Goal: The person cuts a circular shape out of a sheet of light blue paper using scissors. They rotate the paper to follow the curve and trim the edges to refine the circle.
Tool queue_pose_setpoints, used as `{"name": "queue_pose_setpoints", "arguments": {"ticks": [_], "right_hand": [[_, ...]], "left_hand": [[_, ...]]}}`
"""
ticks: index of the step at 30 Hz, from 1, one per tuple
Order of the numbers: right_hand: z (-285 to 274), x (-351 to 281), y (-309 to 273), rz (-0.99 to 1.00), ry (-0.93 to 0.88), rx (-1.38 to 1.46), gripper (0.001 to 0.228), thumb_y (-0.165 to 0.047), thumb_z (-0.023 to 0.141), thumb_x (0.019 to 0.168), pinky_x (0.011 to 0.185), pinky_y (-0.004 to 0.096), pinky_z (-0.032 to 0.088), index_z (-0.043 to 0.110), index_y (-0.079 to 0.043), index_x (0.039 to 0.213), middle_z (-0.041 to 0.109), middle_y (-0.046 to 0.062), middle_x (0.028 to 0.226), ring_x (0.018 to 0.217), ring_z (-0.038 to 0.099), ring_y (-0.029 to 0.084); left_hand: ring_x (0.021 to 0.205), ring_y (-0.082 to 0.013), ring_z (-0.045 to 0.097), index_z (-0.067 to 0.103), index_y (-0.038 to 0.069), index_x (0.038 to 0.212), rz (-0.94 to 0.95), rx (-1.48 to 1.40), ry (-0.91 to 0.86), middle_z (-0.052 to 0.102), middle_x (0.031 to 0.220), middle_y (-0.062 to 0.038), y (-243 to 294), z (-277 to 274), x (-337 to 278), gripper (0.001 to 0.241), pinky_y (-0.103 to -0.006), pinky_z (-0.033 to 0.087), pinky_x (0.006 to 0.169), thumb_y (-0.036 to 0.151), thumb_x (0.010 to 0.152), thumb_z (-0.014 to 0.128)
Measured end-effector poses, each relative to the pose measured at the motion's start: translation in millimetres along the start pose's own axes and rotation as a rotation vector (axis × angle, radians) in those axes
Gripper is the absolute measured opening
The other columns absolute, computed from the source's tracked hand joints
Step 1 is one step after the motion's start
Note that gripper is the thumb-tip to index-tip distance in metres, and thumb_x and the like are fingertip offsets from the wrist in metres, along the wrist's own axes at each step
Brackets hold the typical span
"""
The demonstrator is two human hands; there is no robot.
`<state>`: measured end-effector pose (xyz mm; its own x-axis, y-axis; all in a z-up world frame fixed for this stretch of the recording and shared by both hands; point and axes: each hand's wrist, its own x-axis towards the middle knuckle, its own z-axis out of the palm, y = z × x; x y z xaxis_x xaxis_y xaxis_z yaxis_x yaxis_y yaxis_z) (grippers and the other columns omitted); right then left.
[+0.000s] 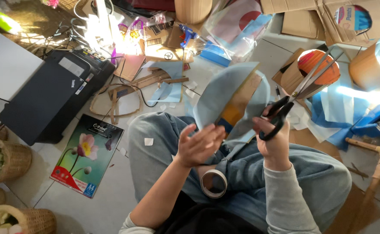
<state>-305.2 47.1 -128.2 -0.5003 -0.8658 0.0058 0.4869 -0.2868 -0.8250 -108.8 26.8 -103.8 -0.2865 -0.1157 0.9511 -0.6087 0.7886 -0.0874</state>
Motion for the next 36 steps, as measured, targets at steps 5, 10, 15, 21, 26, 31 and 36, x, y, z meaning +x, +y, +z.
{"name": "queue_pose_setpoints", "arguments": {"ticks": [5, 10, 15, 21, 26, 31, 36], "right_hand": [[2.4, 2.7, -3.2, -0.169, 0.131, -0.107, 0.031, 0.013, 0.072, 0.068, 0.042, 0.02, 0.048, 0.051, -0.003, 0.084, 0.045, 0.003, 0.067, 0.047, 0.057, 0.014], [-2.5, 0.5, 13.7, -0.249, 0.202, -0.136, 0.032, 0.011, 0.075, 0.071, 0.044, 0.021, 0.05, 0.05, -0.004, 0.085, 0.047, 0.005, 0.073, 0.048, 0.059, 0.017], [1.7, -3.8, 15.6, -0.203, 0.114, -0.223, 0.031, 0.009, 0.077, 0.071, 0.048, 0.024, 0.053, 0.051, -0.001, 0.085, 0.044, 0.003, 0.075, 0.058, 0.061, 0.016], [18.8, -8.1, 3.3, -0.064, -0.077, -0.086, 0.033, 0.017, 0.073, 0.061, 0.044, 0.022, 0.043, 0.052, 0.001, 0.081, 0.04, 0.004, 0.069, 0.049, 0.051, 0.011], [13.6, -4.3, -2.9, 0.096, -0.122, 0.16, 0.028, 0.019, 0.059, 0.069, 0.046, 0.019, 0.048, 0.048, -0.002, 0.085, 0.049, 0.004, 0.063, 0.047, 0.059, 0.013], [14.4, -1.4, -5.2, 0.059, -0.146, 0.177, 0.03, 0.019, 0.06, 0.068, 0.051, 0.02, 0.048, 0.048, -0.003, 0.085, 0.05, 0.005, 0.067, 0.054, 0.06, 0.012], [1.6, -0.7, -7.2, -0.073, -0.218, -0.352, 0.032, 0.003, 0.079, 0.058, 0.053, 0.014, 0.032, 0.055, -0.003, 0.078, 0.047, 0.002, 0.063, 0.057, 0.044, 0.006]], "left_hand": [[0.095, -0.0166, 0.057, 0.069, 0.019, 0.086, -0.381, -0.155, 0.021, 0.065, 0.101, 0.002, 5.7, 5.1, -8.9, 0.011, -0.0382, 0.039, 0.092, 0.02, 0.088, 0.059], [0.086, -0.0224, 0.053, 0.049, 0.004, 0.112, -0.977, -0.658, -0.027, 0.049, 0.108, -0.012, 25.8, 13.9, -12.6, 0.041, -0.0368, 0.042, 0.083, 0.025, 0.083, 0.069], [0.086, -0.022, 0.059, 0.039, 0.004, 0.116, -1.484, -1.216, -0.087, 0.056, 0.101, -0.014, 21.4, 13.6, 2.0, 0.052, -0.0338, 0.047, 0.082, 0.026, 0.082, 0.07], [0.105, -0.026, 0.059, 0.048, 0.01, 0.131, -1.516, -1.804, 0.206, 0.059, 0.12, -0.015, 1.8, 0.9, -27.6, 0.05, -0.0412, 0.048, 0.085, 0.029, 0.087, 0.062], [0.11, -0.0253, 0.055, 0.033, -0.001, 0.137, -1.294, -1.873, 0.115, 0.05, 0.128, -0.02, -15.6, -2.2, -41.5, 0.092, -0.0389, 0.046, 0.091, 0.069, 0.077, 0.042], [0.102, -0.0224, 0.06, 0.043, -0.004, 0.128, -1.27, -1.455, 0.001, 0.056, 0.119, -0.017, -37.9, -21.5, 3.4, 0.056, -0.0325, 0.049, 0.085, 0.037, 0.09, 0.05], [0.098, -0.0111, 0.059, 0.052, 0.003, 0.127, -1.23, -1.177, -0.268, 0.059, 0.12, -0.01, -51.2, -36.1, 18.1, 0.047, -0.0255, 0.047, 0.085, 0.004, 0.082, 0.067]]}}
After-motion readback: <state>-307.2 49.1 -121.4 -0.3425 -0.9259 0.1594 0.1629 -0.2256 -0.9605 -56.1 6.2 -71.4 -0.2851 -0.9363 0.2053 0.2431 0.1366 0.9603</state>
